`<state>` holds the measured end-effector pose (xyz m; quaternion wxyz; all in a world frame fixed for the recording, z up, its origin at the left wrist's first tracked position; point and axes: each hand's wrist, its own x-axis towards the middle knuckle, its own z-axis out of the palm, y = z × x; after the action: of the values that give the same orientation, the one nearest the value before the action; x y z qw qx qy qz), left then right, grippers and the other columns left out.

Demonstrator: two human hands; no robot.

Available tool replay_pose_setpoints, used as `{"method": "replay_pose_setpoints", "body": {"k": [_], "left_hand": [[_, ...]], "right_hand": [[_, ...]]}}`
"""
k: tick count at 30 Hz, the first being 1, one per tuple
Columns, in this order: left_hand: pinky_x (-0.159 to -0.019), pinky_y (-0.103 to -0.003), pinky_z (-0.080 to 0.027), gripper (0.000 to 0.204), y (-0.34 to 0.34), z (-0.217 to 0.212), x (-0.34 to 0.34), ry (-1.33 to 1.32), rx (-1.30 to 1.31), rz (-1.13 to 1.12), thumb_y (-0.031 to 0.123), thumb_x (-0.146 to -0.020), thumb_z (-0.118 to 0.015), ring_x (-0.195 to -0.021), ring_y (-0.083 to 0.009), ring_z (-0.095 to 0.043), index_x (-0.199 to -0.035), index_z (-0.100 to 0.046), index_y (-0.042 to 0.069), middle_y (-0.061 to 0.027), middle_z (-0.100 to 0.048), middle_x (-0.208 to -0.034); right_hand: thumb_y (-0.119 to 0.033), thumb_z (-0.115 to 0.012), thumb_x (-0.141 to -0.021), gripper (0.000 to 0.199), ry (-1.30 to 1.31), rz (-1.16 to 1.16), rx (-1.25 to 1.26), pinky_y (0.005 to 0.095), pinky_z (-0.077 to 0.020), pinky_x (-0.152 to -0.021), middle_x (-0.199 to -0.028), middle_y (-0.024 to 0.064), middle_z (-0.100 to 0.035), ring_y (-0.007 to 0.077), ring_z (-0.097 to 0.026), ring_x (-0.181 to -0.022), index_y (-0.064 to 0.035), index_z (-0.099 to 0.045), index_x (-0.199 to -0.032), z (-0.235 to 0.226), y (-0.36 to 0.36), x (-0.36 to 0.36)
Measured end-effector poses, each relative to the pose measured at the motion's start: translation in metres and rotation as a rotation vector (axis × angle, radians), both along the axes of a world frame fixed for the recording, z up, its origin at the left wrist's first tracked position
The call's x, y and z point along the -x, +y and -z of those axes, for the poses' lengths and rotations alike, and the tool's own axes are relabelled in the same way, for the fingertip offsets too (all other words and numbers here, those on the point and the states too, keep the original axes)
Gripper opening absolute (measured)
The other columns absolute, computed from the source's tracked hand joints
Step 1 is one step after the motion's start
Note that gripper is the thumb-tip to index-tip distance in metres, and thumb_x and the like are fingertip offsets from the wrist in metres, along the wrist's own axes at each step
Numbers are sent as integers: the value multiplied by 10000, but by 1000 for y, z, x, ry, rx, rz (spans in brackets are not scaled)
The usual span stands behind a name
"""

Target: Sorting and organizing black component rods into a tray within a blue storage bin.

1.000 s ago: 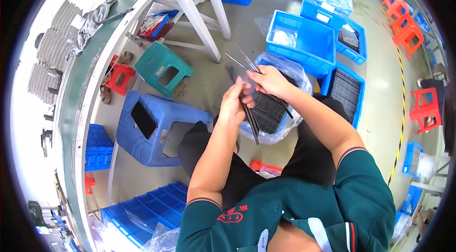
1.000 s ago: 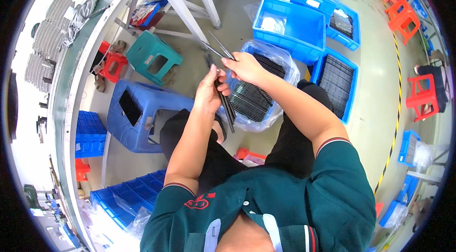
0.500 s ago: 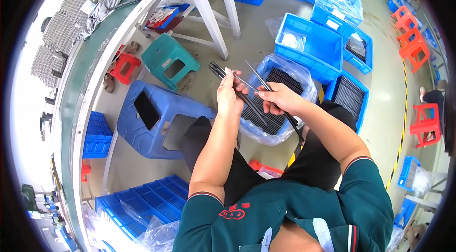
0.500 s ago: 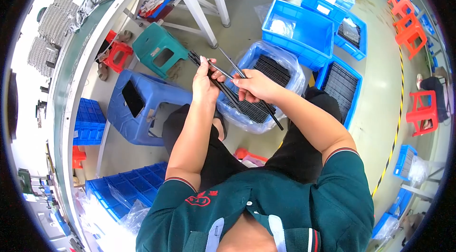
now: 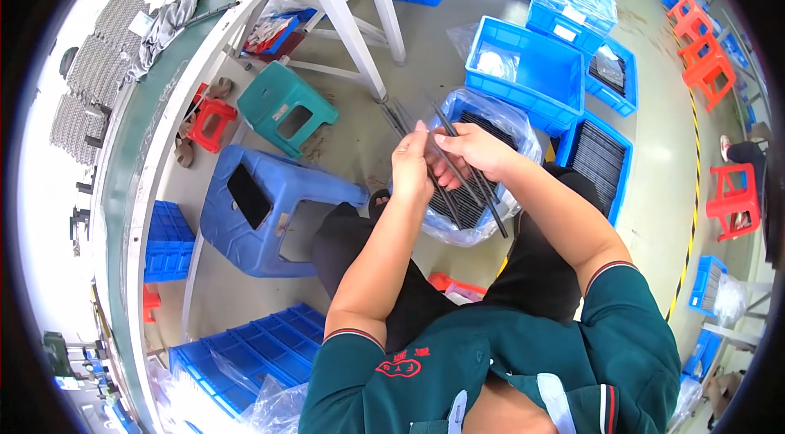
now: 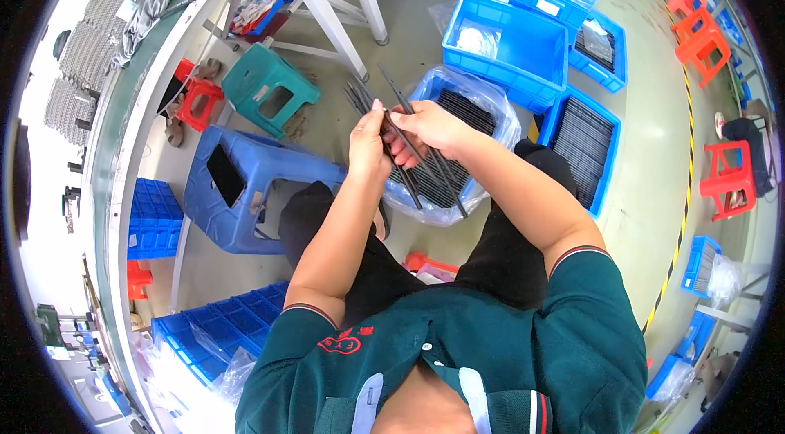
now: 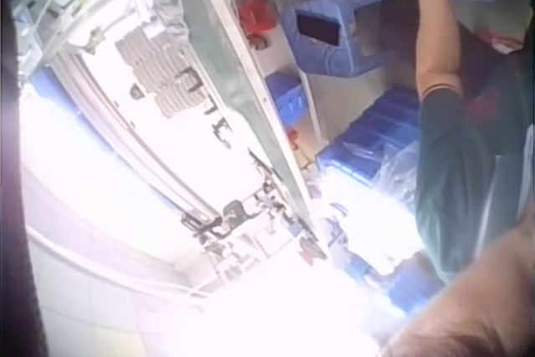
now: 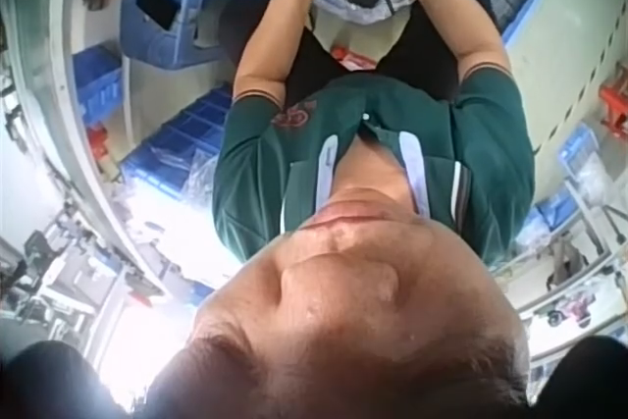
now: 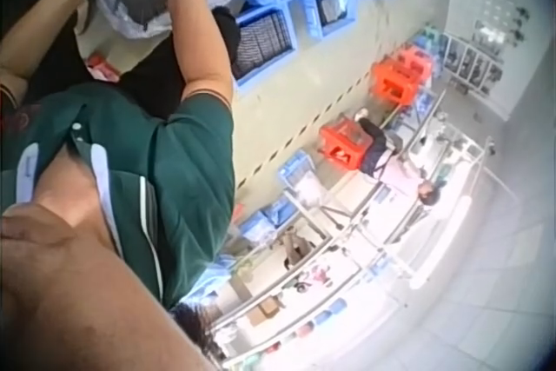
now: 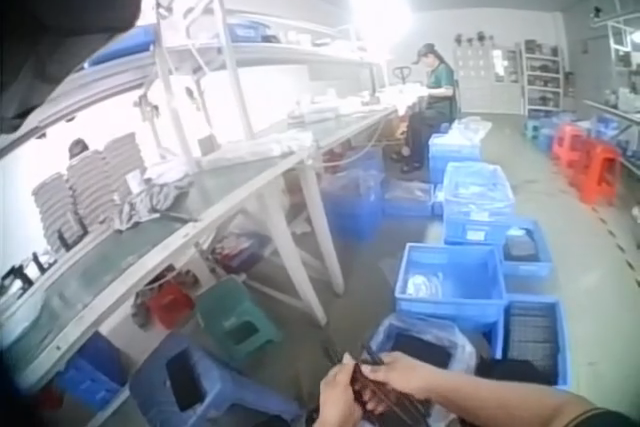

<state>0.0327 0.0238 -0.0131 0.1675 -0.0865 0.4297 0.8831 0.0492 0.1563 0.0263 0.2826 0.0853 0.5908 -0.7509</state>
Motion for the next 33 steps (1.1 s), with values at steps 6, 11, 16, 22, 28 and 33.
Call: {"method": "replay_pose_setpoints", "body": {"k": [6, 11, 16, 22, 28, 33], "left_hand": [[-426, -243, -335, 292, -11, 6, 8, -113, -19, 124, 326, -884, -584, -466, -84, -375, -753, -530, 70, 16, -433, -584], [-448, -238, -319, 321, -1, -3, -9, -173, 12, 274, 354, -898, -558, -506, -92, -372, -762, -518, 66, 11, -455, -658], [-473, -227, -312, 331, -7, -3, -14, -96, -11, 592, 355, -905, -545, -519, -77, -353, -761, -521, 59, 26, -404, -643], [-552, -296, -471, 299, -20, 2, -13, -83, -121, 559, 327, -894, -566, -623, -154, -527, -788, -548, 49, -47, -543, -787], [-763, -451, -529, 347, -11, -2, -6, -76, -165, 469, 359, -908, -526, -887, -290, -613, -758, -564, 49, -122, -585, -973], [-654, -387, -511, 324, -14, -2, -10, -73, -114, 484, 366, -906, -525, -751, -217, -571, -781, -560, 69, -72, -562, -892]], "right_hand": [[-274, -522, -916, 247, 62, 107, -98, 197, -208, -366, -571, -43, -389, 41, -296, -421, -49, -579, -999, 11, 18, 21], [-293, -592, -880, 274, 64, 193, 107, 207, -207, -344, -519, -38, -380, 49, -284, -381, -43, -541, -781, 20, 14, 29], [-352, -588, -864, 300, 109, 558, 89, 240, -191, -343, -501, -48, -338, 66, -266, -369, -106, -508, -710, 21, 70, 64], [-320, -583, -871, 286, 220, 792, 27, 239, -188, -352, -502, -49, -340, 64, -258, -377, -96, -484, -724, 5, 117, 70], [-415, -626, -826, 392, 165, 219, -198, 273, -283, -366, -541, 36, -468, 123, -405, -403, -34, -565, -755, 19, 36, 41], [-468, -611, -795, 479, 486, -13, -853, 366, -453, -605, -673, 203, -592, 292, -593, -633, 10, -626, -772, 10, 8, 37]]}}
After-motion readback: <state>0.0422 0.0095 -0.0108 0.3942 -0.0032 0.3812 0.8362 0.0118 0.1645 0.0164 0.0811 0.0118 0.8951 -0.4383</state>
